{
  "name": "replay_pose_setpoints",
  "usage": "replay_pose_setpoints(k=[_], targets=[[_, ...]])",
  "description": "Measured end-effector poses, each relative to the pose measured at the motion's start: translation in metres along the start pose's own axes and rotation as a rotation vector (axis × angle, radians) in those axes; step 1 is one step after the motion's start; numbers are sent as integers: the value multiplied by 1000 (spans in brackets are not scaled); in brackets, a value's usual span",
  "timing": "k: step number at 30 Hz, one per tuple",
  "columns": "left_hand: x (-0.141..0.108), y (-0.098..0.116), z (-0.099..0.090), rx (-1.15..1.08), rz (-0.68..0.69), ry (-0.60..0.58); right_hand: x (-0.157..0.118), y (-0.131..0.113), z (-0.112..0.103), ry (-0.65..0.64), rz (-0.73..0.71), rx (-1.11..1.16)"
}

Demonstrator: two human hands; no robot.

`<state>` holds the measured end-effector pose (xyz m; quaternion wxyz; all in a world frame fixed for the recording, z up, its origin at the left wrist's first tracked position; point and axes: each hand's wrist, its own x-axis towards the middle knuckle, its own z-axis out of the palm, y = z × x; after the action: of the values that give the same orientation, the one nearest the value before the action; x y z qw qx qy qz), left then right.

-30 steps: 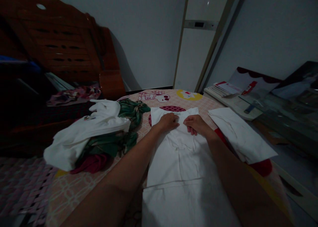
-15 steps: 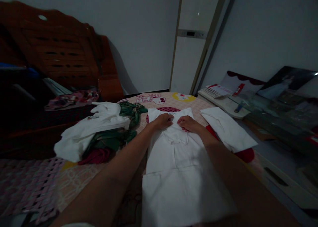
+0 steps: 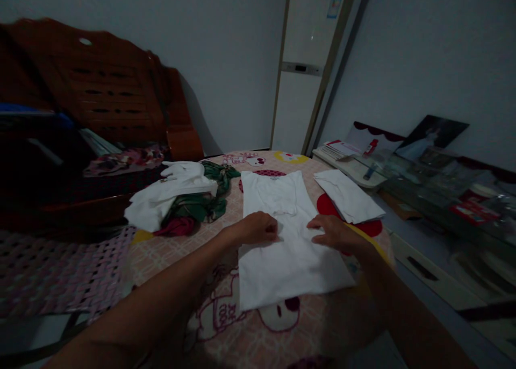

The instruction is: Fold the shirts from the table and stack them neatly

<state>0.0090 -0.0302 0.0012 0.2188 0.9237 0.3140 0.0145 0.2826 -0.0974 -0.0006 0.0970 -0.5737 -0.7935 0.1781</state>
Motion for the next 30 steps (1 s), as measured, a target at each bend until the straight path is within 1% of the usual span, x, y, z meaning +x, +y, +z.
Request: replay_pose_setpoints(k=[1, 3, 5, 8, 11, 14, 17, 21, 25, 28, 30], targets=[[-5, 3, 7, 22, -22, -1, -5, 2, 2, -11, -2, -27], [-12, 7, 20, 75, -78, 33, -9, 3, 5, -45, -12, -78], [-15, 8, 29, 104, -131, 54, -9, 0, 6, -75, -31, -125], [-17, 10, 31, 96, -187, 32, -4, -7, 4, -128, -10, -138], [-18, 12, 28, 107, -235, -10, 5, -8, 0, -204, 67, -121], [-19, 14, 27, 130, -223, -10, 14, -6, -2, -260, 129, -118], [-19, 13, 30, 120, -200, 0, 19, -3, -4, -276, 145, -91], [-18, 10, 30, 85, -198, 29, 20, -2, -6, -307, 189, 32], [-22, 5, 27, 53, -207, 14, 16, 3, -6, -266, 200, 189], [-28, 3, 25, -28, -127, 1, 10, 6, -7, -242, 184, 222], [-31, 2, 23, -105, -97, 13, 6, 5, -11, -222, 147, 223]])
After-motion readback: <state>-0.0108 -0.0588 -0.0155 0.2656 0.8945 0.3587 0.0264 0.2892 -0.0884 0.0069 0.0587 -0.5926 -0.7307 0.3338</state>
